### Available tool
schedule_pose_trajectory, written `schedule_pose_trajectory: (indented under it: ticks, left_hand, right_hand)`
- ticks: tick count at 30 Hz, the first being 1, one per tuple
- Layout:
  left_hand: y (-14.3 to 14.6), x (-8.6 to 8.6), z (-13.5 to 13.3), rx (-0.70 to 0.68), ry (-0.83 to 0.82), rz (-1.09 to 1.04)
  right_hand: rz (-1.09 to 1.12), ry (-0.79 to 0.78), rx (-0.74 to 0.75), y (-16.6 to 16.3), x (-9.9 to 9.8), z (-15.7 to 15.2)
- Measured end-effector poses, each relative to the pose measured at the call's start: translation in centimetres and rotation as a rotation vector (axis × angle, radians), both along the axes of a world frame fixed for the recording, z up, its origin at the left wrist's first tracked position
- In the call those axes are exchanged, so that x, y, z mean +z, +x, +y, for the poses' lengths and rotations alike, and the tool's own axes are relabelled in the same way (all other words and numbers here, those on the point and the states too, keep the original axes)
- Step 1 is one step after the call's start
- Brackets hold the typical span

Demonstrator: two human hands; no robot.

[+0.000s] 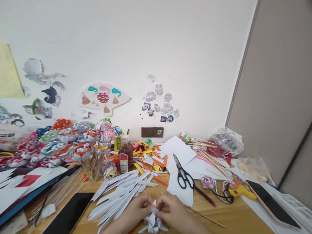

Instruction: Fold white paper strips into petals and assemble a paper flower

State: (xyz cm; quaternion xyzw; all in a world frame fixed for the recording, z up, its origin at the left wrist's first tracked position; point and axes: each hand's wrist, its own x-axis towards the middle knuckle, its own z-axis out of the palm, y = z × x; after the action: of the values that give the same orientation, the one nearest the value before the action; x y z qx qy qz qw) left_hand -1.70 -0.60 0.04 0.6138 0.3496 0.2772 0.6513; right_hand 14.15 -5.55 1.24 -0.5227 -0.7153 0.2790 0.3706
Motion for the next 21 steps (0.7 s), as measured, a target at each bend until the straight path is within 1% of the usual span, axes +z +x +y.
schedule_pose_trajectory:
  ticks: [4,6,8,10,12,13,15,19,21]
  left_hand:
    - [-0.11,-0.11,0.20,0.000,0.006,0.002]
    - [-0.15,-0.15,0.27,0.012,0.008,0.010]
    - [-0.14,-0.16,0.23,0.027,0.016,0.021]
    - [-0.06,-0.17,0.11,0.038,0.026,0.031]
    - [0.04,-0.21,-0.02,0.047,0.028,0.038]
    - [0.09,-0.24,-0.07,0.054,0.029,0.044]
    - [0.17,-0.31,-0.07,0.061,0.037,0.054]
    - [0.21,-0.29,0.07,0.056,0.071,0.075]
    - [0.21,-0.17,0.06,0.060,0.076,0.085]
  right_hand:
    - [-0.134,0.254,0.106,0.12,-0.57,0.12]
    - [-0.155,0.311,0.141,0.09,-0.72,0.18]
    - [-0.122,0.251,0.101,-0.02,-0.66,0.17]
    - [-0.047,0.121,0.057,-0.15,-0.46,0.08]
    - [0.040,0.012,0.056,-0.25,-0.22,-0.05]
    - [0.070,-0.018,0.065,-0.27,-0.12,-0.11]
    - [0.079,-0.027,0.074,-0.26,0.06,-0.21]
    - [-0.029,0.055,0.056,-0.27,0.09,-0.19]
    - [-0.043,0.066,0.042,-0.35,-0.13,-0.05]
